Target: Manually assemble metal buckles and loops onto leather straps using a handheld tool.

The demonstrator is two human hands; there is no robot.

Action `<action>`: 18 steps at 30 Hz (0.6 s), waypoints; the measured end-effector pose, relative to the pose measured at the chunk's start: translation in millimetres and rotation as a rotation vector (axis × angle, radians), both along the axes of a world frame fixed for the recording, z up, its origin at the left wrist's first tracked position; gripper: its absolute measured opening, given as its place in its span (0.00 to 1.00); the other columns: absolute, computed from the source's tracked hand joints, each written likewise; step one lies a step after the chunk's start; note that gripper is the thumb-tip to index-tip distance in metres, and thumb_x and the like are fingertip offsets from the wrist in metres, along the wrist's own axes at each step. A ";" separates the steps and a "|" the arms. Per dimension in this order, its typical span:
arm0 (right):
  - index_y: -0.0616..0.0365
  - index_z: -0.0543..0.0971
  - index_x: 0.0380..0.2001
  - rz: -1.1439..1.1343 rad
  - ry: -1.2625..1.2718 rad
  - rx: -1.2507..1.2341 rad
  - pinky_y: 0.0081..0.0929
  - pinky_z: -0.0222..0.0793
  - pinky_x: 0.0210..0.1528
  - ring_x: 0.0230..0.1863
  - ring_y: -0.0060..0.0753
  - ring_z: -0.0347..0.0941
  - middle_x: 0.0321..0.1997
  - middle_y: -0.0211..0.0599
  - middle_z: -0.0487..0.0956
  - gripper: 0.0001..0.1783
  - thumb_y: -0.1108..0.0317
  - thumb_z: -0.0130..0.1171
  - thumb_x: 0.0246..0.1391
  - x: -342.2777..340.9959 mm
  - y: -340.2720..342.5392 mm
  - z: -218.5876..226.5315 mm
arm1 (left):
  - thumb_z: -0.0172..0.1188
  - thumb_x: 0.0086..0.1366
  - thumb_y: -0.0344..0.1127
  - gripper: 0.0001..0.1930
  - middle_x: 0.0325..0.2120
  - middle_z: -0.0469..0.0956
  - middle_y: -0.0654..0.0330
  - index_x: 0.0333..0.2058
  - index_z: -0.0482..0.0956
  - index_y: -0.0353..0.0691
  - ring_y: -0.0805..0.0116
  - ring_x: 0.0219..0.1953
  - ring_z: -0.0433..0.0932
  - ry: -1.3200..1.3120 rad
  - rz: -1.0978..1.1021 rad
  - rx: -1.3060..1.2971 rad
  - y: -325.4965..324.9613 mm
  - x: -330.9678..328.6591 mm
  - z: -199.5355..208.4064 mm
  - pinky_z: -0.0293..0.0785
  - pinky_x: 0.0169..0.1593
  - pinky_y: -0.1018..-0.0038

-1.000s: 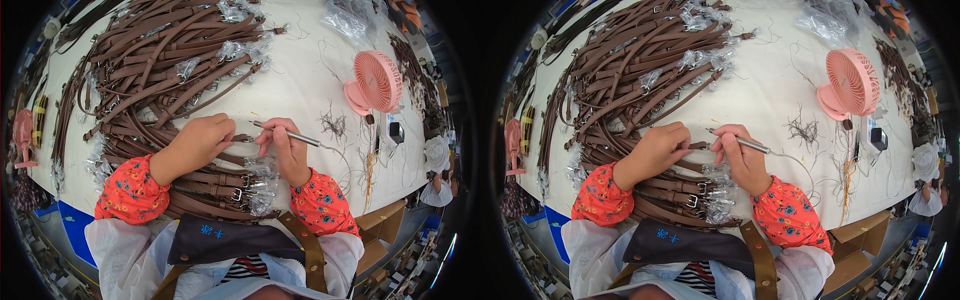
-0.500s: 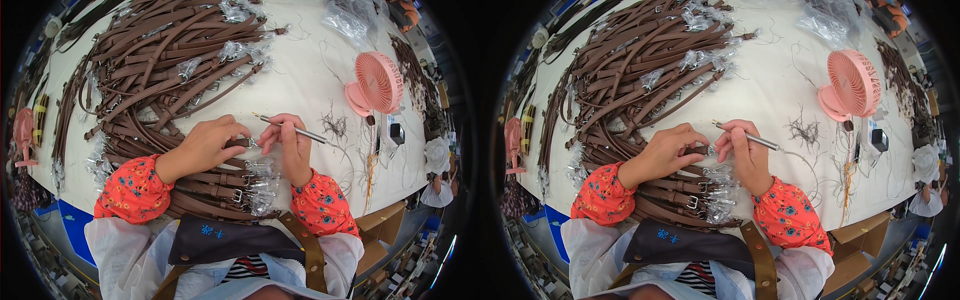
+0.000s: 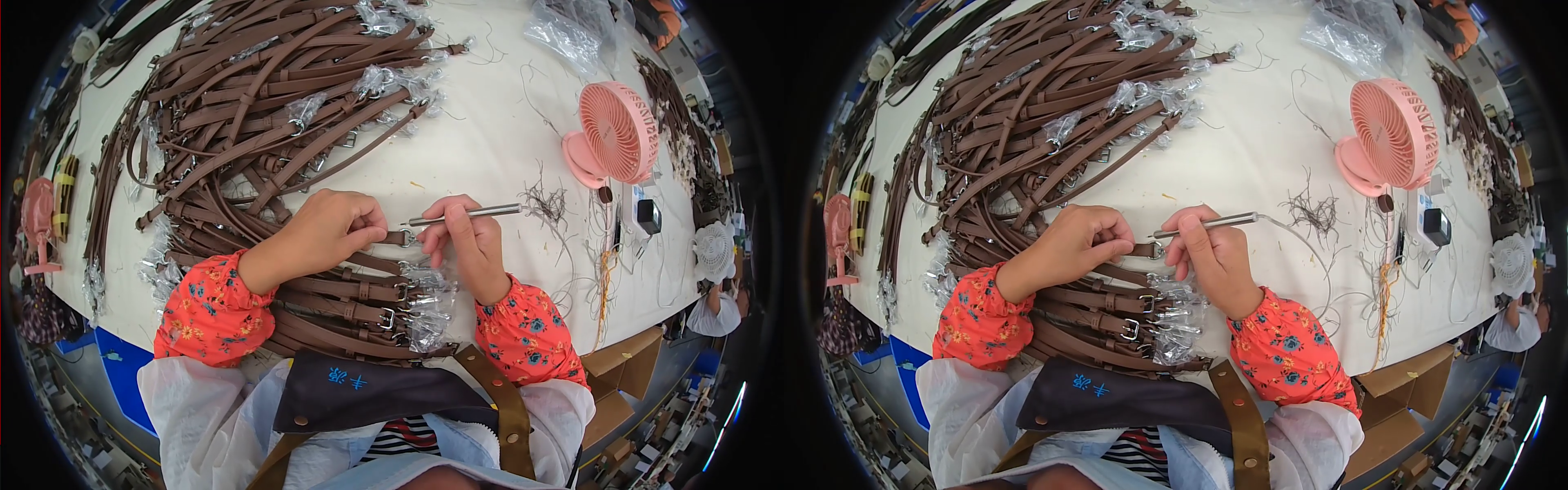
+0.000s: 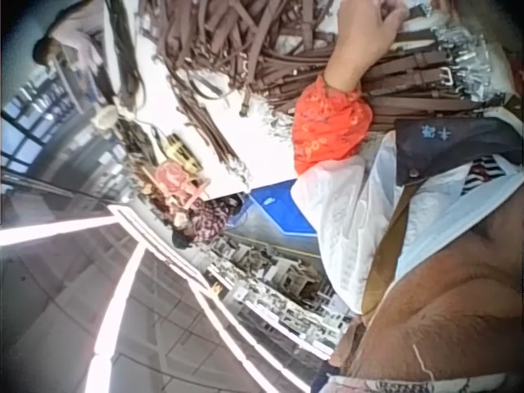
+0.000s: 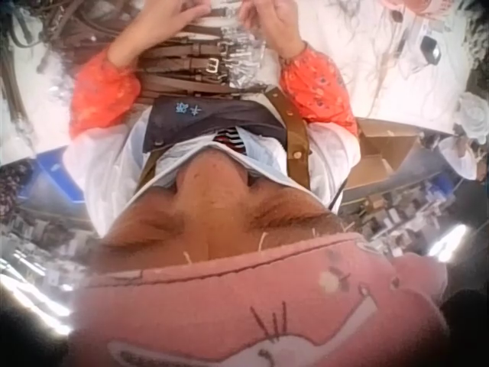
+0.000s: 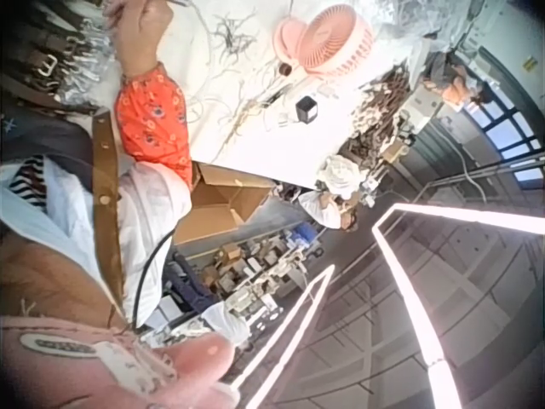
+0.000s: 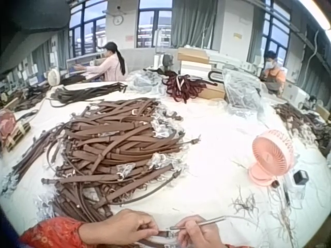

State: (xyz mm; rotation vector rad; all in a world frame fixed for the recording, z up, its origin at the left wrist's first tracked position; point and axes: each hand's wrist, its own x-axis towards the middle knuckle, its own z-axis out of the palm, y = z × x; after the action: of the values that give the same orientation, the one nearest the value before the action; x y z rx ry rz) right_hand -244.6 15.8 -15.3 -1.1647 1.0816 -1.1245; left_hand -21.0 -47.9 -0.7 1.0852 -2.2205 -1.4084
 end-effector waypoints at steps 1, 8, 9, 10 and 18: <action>0.64 0.76 0.38 0.028 0.040 0.027 0.16 0.65 0.22 0.19 0.18 0.70 0.22 0.34 0.77 0.23 0.53 0.43 0.69 0.4 0.4 1.2 | 0.64 0.59 0.27 0.04 0.23 0.79 0.59 0.30 0.79 0.32 0.74 0.24 0.77 0.000 0.001 0.000 -0.8 2.2 0.4 0.72 0.29 0.76; 0.64 0.78 0.36 0.073 0.092 0.005 0.15 0.63 0.21 0.18 0.16 0.70 0.21 0.31 0.77 0.24 0.52 0.44 0.69 1.7 1.0 -0.9 | 0.65 0.58 0.28 0.05 0.23 0.79 0.59 0.30 0.80 0.34 0.73 0.25 0.78 0.015 -0.098 -0.044 -2.7 6.7 4.9 0.72 0.30 0.76; 0.64 0.78 0.36 0.076 0.095 -0.004 0.15 0.63 0.21 0.18 0.16 0.70 0.21 0.31 0.77 0.24 0.52 0.43 0.69 2.3 0.9 -0.1 | 0.65 0.57 0.29 0.05 0.23 0.79 0.59 0.30 0.80 0.34 0.73 0.25 0.78 0.009 -0.107 -0.056 -2.7 6.9 5.1 0.72 0.29 0.76; 0.63 0.78 0.36 0.078 0.098 -0.014 0.15 0.63 0.21 0.18 0.16 0.70 0.20 0.31 0.77 0.24 0.52 0.43 0.69 2.7 0.9 0.2 | 0.65 0.57 0.29 0.05 0.23 0.79 0.59 0.30 0.80 0.34 0.73 0.25 0.78 0.009 -0.106 -0.055 -2.8 6.9 5.5 0.72 0.29 0.76; 0.63 0.78 0.37 0.096 0.118 -0.002 0.14 0.64 0.21 0.18 0.16 0.70 0.21 0.29 0.77 0.24 0.52 0.42 0.69 2.4 0.7 -1.8 | 0.65 0.57 0.30 0.05 0.23 0.78 0.60 0.30 0.80 0.36 0.72 0.24 0.76 0.011 -0.123 -0.071 -2.0 6.2 5.8 0.71 0.28 0.76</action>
State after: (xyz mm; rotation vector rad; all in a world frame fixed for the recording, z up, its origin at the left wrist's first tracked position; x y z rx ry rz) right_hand -242.2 16.5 -17.1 -1.2841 1.1023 -0.9926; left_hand -14.8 -49.9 5.1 0.9300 -2.3466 -1.3686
